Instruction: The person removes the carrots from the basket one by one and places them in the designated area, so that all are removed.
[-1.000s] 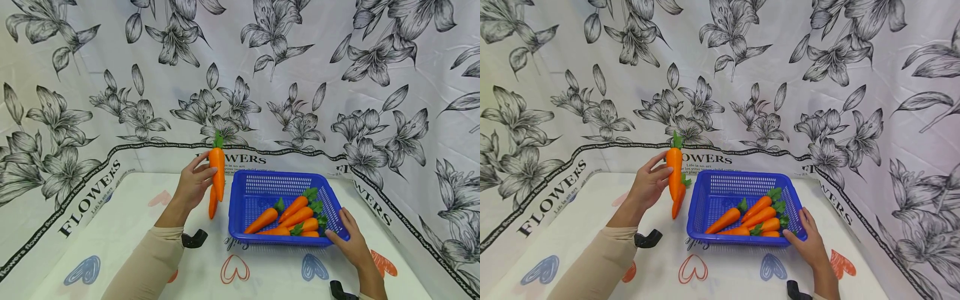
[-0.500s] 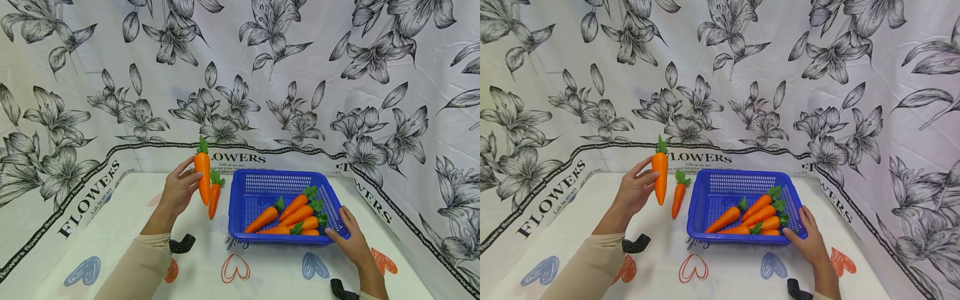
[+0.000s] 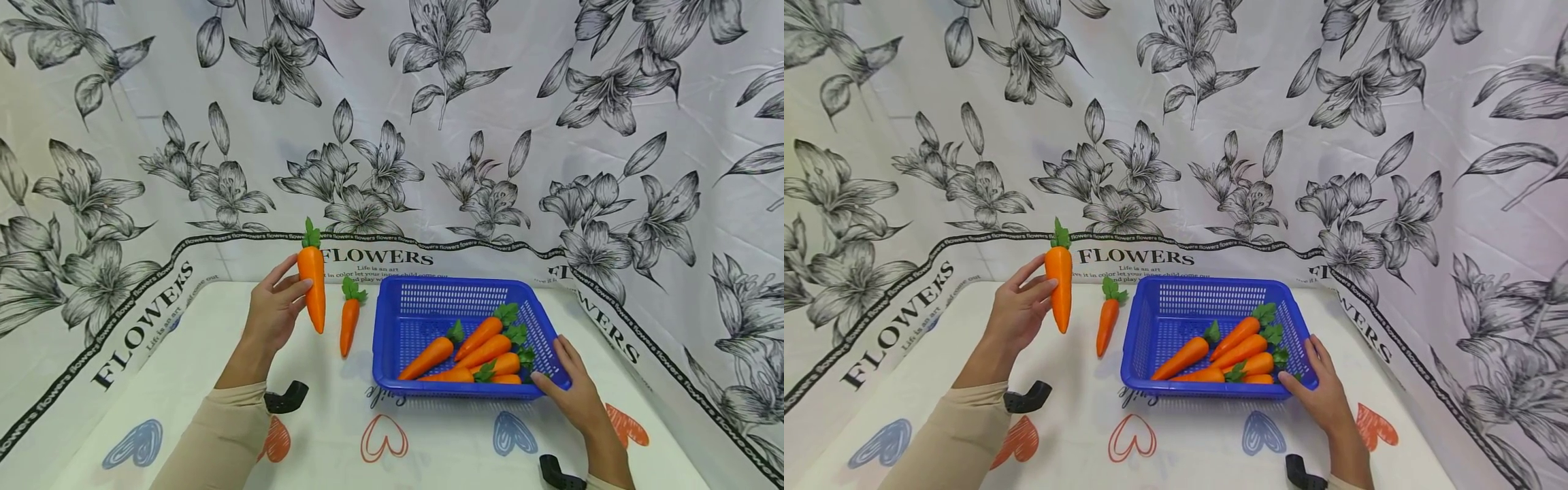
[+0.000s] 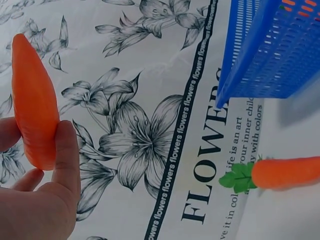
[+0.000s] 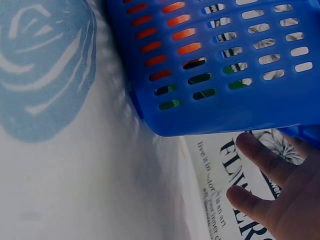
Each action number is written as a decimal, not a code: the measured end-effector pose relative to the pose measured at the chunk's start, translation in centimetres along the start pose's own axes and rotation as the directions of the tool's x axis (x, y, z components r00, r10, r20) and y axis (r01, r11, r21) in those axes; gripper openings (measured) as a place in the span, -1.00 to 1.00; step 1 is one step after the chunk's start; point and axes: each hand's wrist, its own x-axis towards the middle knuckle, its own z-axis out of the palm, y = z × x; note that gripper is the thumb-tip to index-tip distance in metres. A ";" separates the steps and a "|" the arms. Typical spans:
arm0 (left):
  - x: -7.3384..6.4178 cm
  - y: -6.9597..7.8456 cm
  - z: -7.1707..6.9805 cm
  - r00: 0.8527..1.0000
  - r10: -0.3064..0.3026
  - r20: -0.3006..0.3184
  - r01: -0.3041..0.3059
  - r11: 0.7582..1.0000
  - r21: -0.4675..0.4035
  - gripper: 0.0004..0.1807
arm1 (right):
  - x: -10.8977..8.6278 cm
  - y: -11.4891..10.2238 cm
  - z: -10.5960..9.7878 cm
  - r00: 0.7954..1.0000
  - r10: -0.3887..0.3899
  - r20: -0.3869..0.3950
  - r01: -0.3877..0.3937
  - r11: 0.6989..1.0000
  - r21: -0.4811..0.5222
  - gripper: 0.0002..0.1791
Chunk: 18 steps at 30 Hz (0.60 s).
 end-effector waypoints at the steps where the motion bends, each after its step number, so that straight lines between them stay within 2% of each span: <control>1: 0.0 0.0 -0.1 1.000 0.000 -0.010 0.000 1.000 0.009 -0.20 | 0.0 0.0 0.0 1.000 0.000 0.000 0.000 1.000 0.001 -0.06; 6: 0.2 -0.3 -0.8 0.999 -0.002 -0.041 0.003 0.999 0.033 -0.19 | 0.0 -0.1 0.0 1.000 -0.007 -0.003 0.007 1.000 0.010 -0.06; 13: 0.7 -1.2 -1.7 0.996 -0.038 -0.082 0.041 0.999 0.032 -0.20 | -0.1 -0.1 0.0 1.000 -0.005 -0.006 0.005 1.000 0.007 -0.07; 18: 1.1 -1.9 -2.2 0.992 -0.054 -0.111 0.061 0.996 0.067 -0.20 | -0.1 -0.4 0.0 1.000 0.017 0.000 -0.017 1.000 -0.008 -0.06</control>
